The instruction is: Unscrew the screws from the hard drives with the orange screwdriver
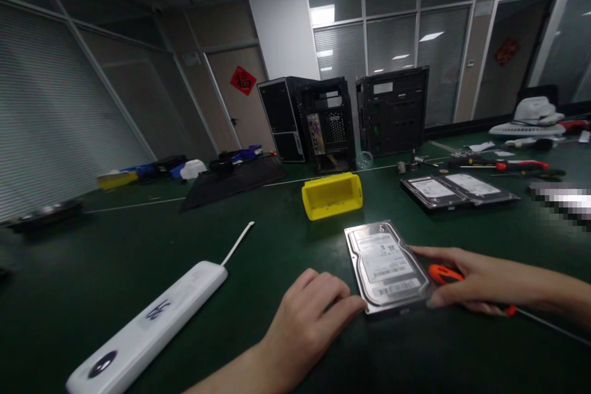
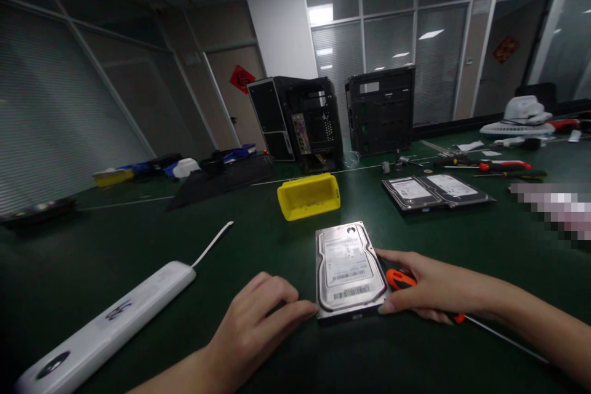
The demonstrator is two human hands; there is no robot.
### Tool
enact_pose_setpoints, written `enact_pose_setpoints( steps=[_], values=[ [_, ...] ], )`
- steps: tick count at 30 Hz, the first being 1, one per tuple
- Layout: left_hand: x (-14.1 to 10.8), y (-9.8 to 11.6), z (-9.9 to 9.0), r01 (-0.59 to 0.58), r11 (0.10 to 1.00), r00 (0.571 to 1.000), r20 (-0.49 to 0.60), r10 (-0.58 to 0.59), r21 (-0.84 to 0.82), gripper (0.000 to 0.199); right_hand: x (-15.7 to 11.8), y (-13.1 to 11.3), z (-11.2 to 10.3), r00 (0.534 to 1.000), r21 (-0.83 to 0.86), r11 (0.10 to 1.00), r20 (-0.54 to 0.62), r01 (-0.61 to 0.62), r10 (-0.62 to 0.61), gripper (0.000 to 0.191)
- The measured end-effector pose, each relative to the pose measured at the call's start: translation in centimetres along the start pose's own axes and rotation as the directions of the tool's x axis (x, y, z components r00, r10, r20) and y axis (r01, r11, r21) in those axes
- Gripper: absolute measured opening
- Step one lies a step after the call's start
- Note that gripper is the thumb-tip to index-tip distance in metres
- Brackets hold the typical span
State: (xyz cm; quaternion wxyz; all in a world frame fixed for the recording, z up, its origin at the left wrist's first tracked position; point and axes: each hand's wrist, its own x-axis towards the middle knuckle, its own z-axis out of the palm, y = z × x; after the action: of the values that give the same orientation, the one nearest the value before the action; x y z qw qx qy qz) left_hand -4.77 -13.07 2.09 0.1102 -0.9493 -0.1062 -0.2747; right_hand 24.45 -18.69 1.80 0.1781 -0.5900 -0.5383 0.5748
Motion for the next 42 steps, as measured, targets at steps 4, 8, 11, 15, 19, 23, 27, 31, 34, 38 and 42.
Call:
enact_pose_setpoints(
  steps=[4,8,11,15,19,23,27,31,34,38,42],
  values=[
    [0.0,0.1,-0.1,0.007,1.0,1.0,0.006,-0.008,0.025,0.013,-0.1,-0.1,0.0,1.0,-0.005,1.0,0.002,0.001,-0.001,0.097],
    [0.6,-1.2,0.0,0.019,0.996,1.0,0.017,-0.02,0.088,0.014,-0.1,-0.2,-0.2,1.0,-0.008,1.0,0.017,0.014,-0.014,0.099],
    [1.9,-3.7,0.7,0.063,0.978,0.997,0.029,-0.071,0.197,0.015,-0.1,-0.2,-0.3,0.999,-0.009,1.0,0.028,0.021,-0.02,0.1],
    [3.6,-7.4,2.6,0.159,0.95,0.981,0.063,-0.182,0.268,0.018,-0.2,-0.5,-0.3,0.999,0.008,1.0,0.037,0.025,-0.026,0.1],
    [3.5,-9.2,4.3,0.236,0.942,0.965,0.056,-0.256,0.239,0.018,-0.5,-1.0,0.0,0.999,0.001,0.999,0.021,0.039,-0.039,0.099],
    [2.9,-9.4,4.7,0.236,0.949,0.966,0.058,-0.253,0.211,0.019,-0.7,-1.2,0.0,1.0,0.007,1.0,0.015,0.025,-0.025,0.099],
    [3.1,-9.3,4.6,0.205,0.957,0.969,0.095,-0.228,0.204,0.02,-0.6,-1.1,-0.1,1.0,0.014,1.0,0.022,0.013,-0.013,0.099],
    [3.3,-9.3,4.5,0.185,0.963,0.974,0.093,-0.206,0.198,0.02,-0.6,-0.9,-0.2,1.0,0.025,1.0,0.021,0.011,-0.011,0.099],
    [3.3,-9.2,4.6,0.164,0.967,0.98,0.081,-0.182,0.195,0.02,-0.4,-0.6,-0.2,1.0,0.025,1.0,0.01,0.003,-0.003,0.1],
    [3.1,-9.2,4.7,0.152,0.963,0.983,0.069,-0.171,0.221,0.018,-0.3,-0.3,-0.3,1.0,0.025,1.0,0.017,0.001,-0.001,0.101],
    [3.0,-9.2,4.8,0.145,0.957,0.983,0.077,-0.169,0.251,0.017,-0.3,0.0,-0.5,0.999,0.06,0.998,0.035,-0.021,0.019,0.1]
  ],
)
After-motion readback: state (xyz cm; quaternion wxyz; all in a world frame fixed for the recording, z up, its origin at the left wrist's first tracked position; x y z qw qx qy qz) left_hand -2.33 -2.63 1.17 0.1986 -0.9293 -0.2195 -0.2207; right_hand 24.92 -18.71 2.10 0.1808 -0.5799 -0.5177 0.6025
